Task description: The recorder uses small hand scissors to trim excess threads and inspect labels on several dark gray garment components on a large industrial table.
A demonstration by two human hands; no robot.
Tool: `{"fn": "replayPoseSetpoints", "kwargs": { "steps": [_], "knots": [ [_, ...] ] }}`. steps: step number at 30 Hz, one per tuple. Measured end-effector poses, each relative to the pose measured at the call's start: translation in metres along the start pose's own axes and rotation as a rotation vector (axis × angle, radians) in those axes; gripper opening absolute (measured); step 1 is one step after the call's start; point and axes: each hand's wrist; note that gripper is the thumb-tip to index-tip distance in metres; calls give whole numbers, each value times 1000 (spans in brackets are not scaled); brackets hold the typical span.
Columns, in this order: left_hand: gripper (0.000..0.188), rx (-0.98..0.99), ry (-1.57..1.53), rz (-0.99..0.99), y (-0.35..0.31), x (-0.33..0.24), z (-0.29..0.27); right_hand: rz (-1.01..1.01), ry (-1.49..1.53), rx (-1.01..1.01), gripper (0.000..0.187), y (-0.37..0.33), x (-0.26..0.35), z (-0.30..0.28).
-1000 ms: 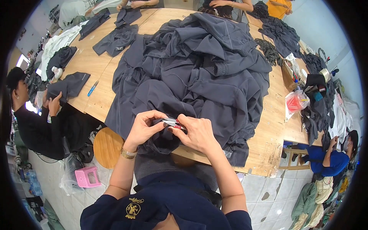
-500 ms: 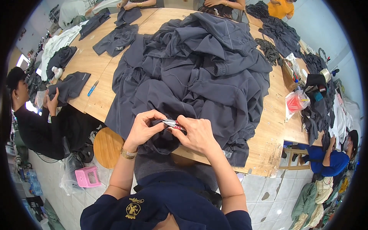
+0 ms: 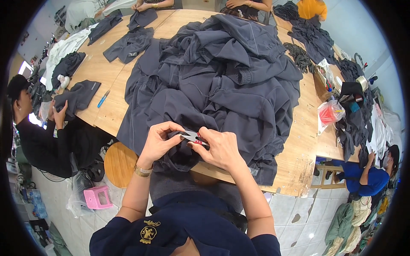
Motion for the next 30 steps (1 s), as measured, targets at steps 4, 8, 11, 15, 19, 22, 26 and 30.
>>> {"fn": "replayPoseSetpoints", "kwargs": {
  "steps": [4,8,11,15,19,22,26,30],
  "knots": [
    [15,6,0,-17,-1,0,1,-21,-11,-18,31,2,1,0],
    [15,14,1,-6,-1,-1,0,-39,-3,-20,30,3,3,1],
    [14,11,-10,-7,0,-1,0,-44,-2,-20,29,4,3,1],
    [13,28,18,42,1,-1,-1,-56,-8,-19,29,4,1,2],
    [13,40,20,33,0,-4,0,-67,-17,-20,30,3,0,2],
    [13,42,33,36,2,-5,-1,-74,-39,-27,30,4,-3,5],
    [13,26,16,2,0,-3,-2,-21,1,-20,31,3,1,0],
    [14,19,3,-23,0,-1,-5,-11,24,1,32,3,0,-2]
  ]
}}
Point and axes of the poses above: each hand's wrist, its own y-axis towards the middle knuckle, its own z-axis out of the palm, x = y × z, and after that the axes turned 1 degree about x, right-handed
